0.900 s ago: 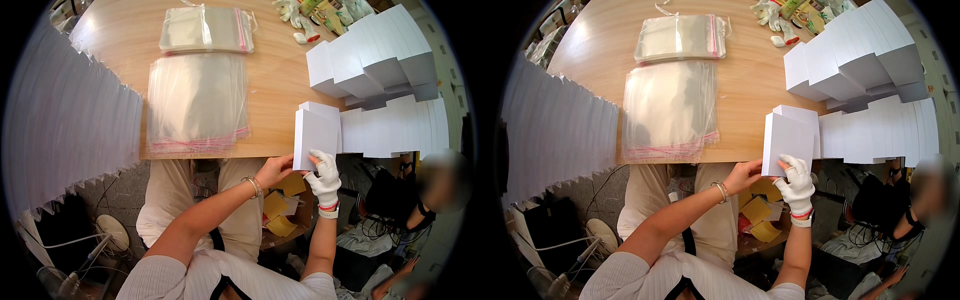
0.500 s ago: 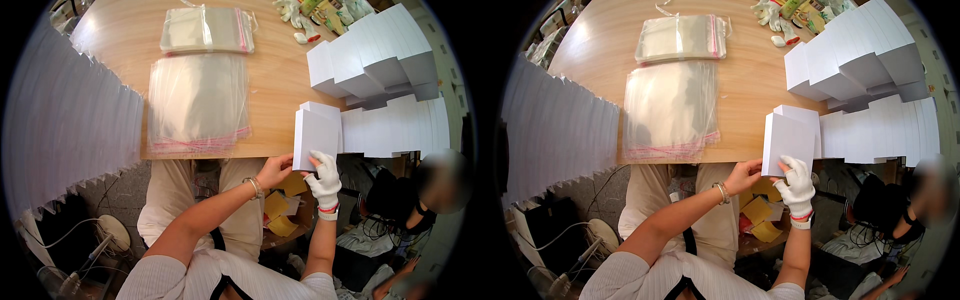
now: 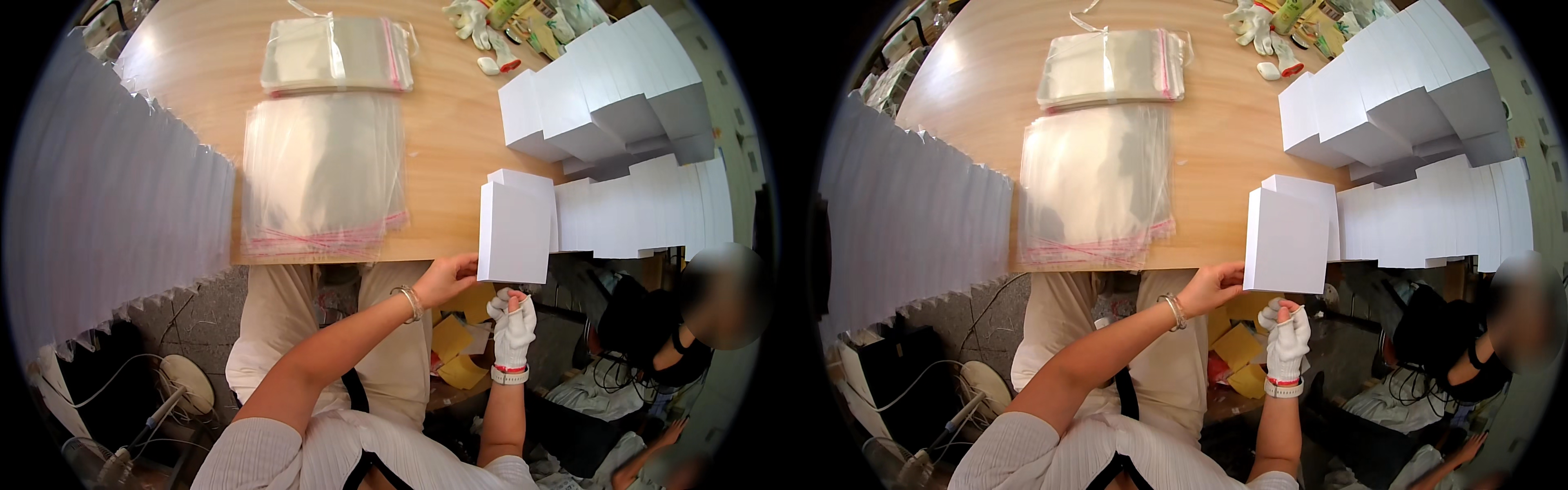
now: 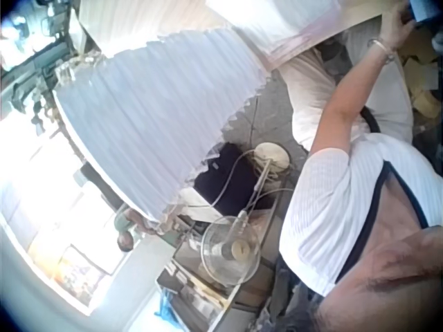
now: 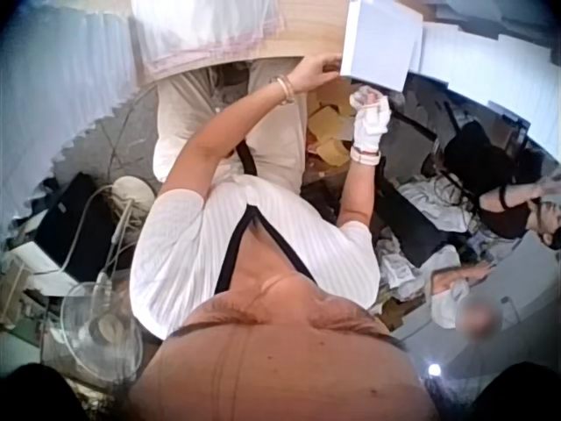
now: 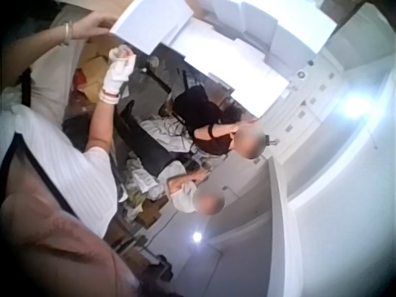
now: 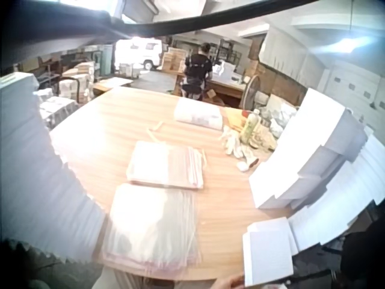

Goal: The person sits on the floor and repeatedly picks up white square paper sheets, places them into clear plastic bags, and stacks the filled bags on the table. They handle the items by hand, organizing the packaged sheets into neat piles.

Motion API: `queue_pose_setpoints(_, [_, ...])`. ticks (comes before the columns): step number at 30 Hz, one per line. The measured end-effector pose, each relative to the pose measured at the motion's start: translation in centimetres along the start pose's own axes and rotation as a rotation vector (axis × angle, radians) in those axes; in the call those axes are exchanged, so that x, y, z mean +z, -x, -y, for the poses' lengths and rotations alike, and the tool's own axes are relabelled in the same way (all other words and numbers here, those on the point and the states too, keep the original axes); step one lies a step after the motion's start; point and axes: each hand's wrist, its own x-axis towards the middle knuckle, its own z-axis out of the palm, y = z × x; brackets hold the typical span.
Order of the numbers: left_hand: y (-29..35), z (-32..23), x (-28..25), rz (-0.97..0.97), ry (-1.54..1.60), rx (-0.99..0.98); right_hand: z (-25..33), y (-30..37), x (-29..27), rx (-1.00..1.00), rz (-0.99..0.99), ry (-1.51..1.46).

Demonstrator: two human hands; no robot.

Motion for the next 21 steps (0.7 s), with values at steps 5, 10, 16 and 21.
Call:
queue_pose_setpoints(5, [0.1, 0.5, 0.2, -0.067, -0.008, -0.002, -0.2, -0.1, -0.4, 0.122, 0.096, -0.084])
queue_pose_setpoints(10, [0.1, -0.1, 0.0, -0.110, -0.367, 0.101, 0.2, -0.7, 0.9, 0.384, 0.020, -0.385])
queue_pose_setpoints(16, [-0.3, 0.1, -0.8, -0.152, -0.834, 0.459, 2.1, -2.6, 2.7, 0.388, -0.056, -0.527])
queue_pose_setpoints(21, [2.0, 1.2, -0.3, -0.090, -0.954, 0.447, 2.1, -1.9, 1.6, 0.045, -0.066, -0.238])
